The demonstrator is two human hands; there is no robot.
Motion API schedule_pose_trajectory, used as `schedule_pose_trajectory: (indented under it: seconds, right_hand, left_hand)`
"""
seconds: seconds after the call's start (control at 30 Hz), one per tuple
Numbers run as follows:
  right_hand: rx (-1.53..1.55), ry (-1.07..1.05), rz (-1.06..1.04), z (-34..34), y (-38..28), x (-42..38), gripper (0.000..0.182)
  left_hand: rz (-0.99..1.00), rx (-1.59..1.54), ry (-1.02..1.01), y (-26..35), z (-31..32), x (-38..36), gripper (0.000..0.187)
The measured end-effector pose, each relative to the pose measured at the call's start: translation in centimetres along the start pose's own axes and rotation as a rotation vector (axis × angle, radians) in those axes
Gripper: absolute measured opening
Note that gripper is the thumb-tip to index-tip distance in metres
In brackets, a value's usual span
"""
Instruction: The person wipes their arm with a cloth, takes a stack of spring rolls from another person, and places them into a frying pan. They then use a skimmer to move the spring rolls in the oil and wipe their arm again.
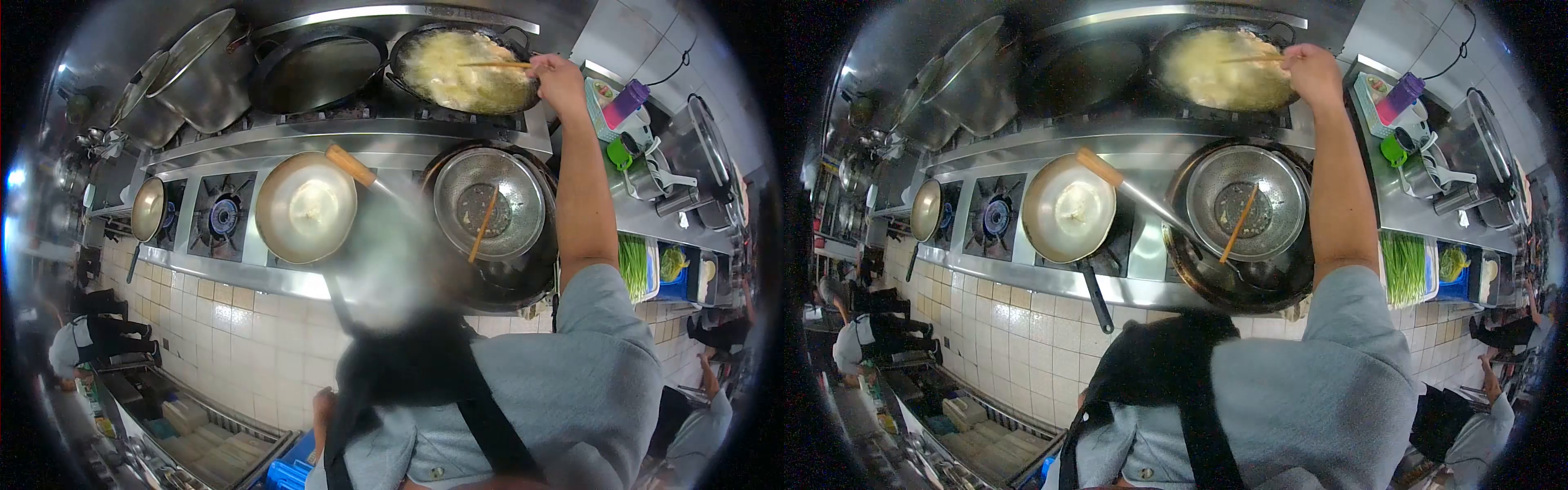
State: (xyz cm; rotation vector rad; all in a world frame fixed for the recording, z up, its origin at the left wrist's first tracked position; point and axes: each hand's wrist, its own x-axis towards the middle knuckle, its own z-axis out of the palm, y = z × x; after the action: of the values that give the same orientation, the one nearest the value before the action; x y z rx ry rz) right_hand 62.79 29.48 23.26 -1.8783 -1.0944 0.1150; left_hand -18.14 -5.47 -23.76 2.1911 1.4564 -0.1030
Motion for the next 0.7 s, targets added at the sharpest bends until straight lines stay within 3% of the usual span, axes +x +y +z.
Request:
schedule_pose_trajectory:
  seconds: [0.03,0.1,0.17,0.27,0.43,0.5,0.6,0.7]
  right_hand:
    - [-0.061,0.038,-0.112,0.3,-0.5,0.0,0.021]
    - [-0.007,-0.020,-0.045,1.7,-3.2,-1.3,0.022]
    - [-0.231,-0.055,-0.218,3.1,-4.3,-2.1,0.024]
    - [-0.431,-0.054,-0.274,4.5,-4.4,-2.4,0.025]
    - [-0.525,-0.025,-0.214,2.8,-4.7,-2.8,0.025]
    - [-0.565,-0.007,-0.210,1.9,-4.5,-2.8,0.025]
    - [-0.611,0.023,-0.177,0.8,-3.8,-2.6,0.026]
    - [-0.535,0.095,-0.217,0.3,-3.8,-2.8,0.027]
  left_hand:
    - [0.011,-0.006,0.000,-0.1,0.0,0.2,0.023]
    - [0.018,-0.007,-0.004,0.0,0.0,0.4,0.023]
    - [0.024,-0.006,-0.009,0.0,0.1,0.7,0.023]
    - [0.040,-0.012,-0.010,-0.2,0.3,0.9,0.023]
    - [0.105,0.003,-0.019,-0.2,0.8,0.9,0.023]
    - [-0.081,0.024,-0.012,-0.2,1.4,0.2,0.024]
    - [-0.129,-0.042,0.038,-0.2,2.3,-0.2,0.024]
    - [-0.013,-0.025,-0.014,0.3,0.9,-0.1,0.026]
